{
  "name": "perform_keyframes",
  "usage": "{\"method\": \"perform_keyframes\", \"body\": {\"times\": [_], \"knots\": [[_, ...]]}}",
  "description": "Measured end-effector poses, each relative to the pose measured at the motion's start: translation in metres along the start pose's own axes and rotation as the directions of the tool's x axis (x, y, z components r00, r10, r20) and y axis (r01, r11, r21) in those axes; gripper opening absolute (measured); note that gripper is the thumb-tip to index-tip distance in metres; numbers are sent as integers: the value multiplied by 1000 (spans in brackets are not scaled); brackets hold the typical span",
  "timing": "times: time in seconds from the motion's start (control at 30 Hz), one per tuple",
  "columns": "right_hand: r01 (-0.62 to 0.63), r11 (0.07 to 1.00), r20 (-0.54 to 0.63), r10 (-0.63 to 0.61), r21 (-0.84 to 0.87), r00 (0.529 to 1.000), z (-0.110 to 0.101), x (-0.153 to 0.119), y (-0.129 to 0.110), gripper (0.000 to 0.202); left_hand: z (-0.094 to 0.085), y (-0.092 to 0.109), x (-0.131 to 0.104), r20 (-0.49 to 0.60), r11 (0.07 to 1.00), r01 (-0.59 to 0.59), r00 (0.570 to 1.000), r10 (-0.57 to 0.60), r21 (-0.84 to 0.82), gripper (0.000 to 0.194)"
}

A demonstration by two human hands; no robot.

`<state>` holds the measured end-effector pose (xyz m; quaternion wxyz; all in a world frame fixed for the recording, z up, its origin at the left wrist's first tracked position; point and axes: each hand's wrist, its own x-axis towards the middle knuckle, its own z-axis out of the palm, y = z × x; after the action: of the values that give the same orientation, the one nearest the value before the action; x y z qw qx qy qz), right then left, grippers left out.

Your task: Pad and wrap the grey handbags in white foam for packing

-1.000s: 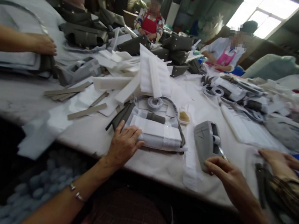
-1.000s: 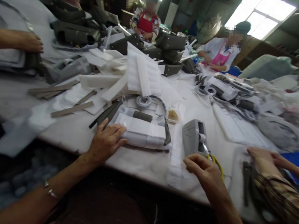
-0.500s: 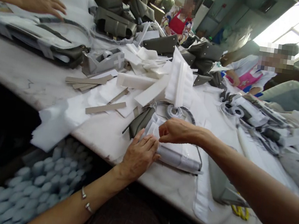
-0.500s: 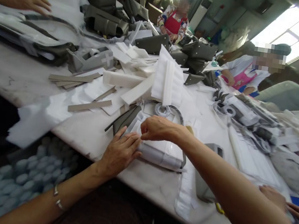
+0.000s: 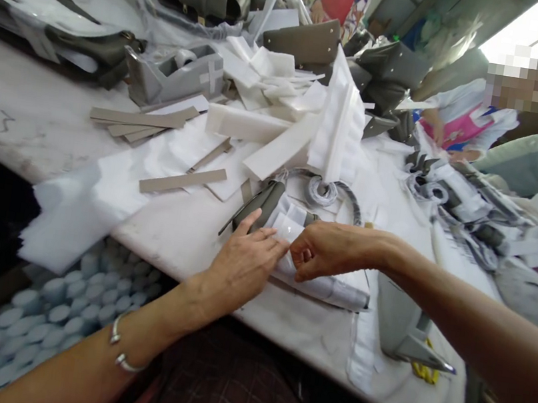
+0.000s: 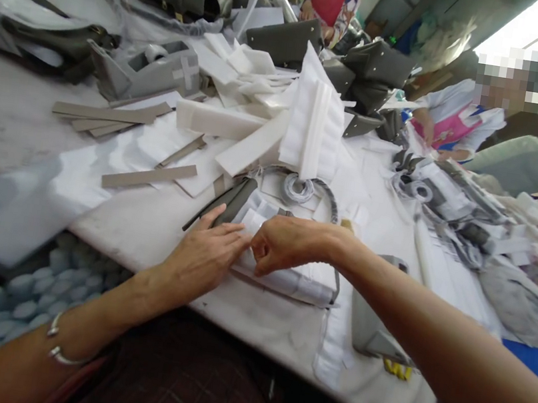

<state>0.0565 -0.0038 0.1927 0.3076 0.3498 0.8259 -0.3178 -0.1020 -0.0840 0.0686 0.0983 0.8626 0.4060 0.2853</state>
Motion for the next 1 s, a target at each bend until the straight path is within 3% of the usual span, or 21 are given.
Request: {"method": "perform_keyframes", "body": {"times": [0.13,0.4,0.57,0.7,0.77,0.83,0.93,0.97,1.0], "knots": [[50,995,-43,-54,-86,998,0,13,-1,8,-5,-12,8,32,992,63,998,-60,-109,36],[-50,937,-108,13,-345,994,0,43,-9,16,-3,-15,8,22,978,137,991,-136,-155,39],[63,826,-27,-94,-560,995,0,43,-17,16,-5,-17,8,71,969,163,986,-152,-187,42],[152,733,-39,-236,-663,971,4,44,-9,19,-5,-20,8,74,970,159,986,-148,-181,48],[145,702,-115,-309,-697,944,6,46,4,28,-3,-21,8,72,970,156,987,-144,-187,55],[97,728,-223,-330,-678,917,7,47,23,39,-1,-22,8,79,966,151,987,-137,-212,62],[-52,851,-424,-206,-522,882,5,41,56,45,0,-23,7,93,953,156,986,-136,-259,65],[-121,893,-515,-135,-433,846,4,36,64,45,0,-23,7,95,949,158,986,-137,-272,64],[-174,932,-619,-65,-318,783,4,32,70,46,0,-23,6,95,946,160,986,-138,-282,63]]}}
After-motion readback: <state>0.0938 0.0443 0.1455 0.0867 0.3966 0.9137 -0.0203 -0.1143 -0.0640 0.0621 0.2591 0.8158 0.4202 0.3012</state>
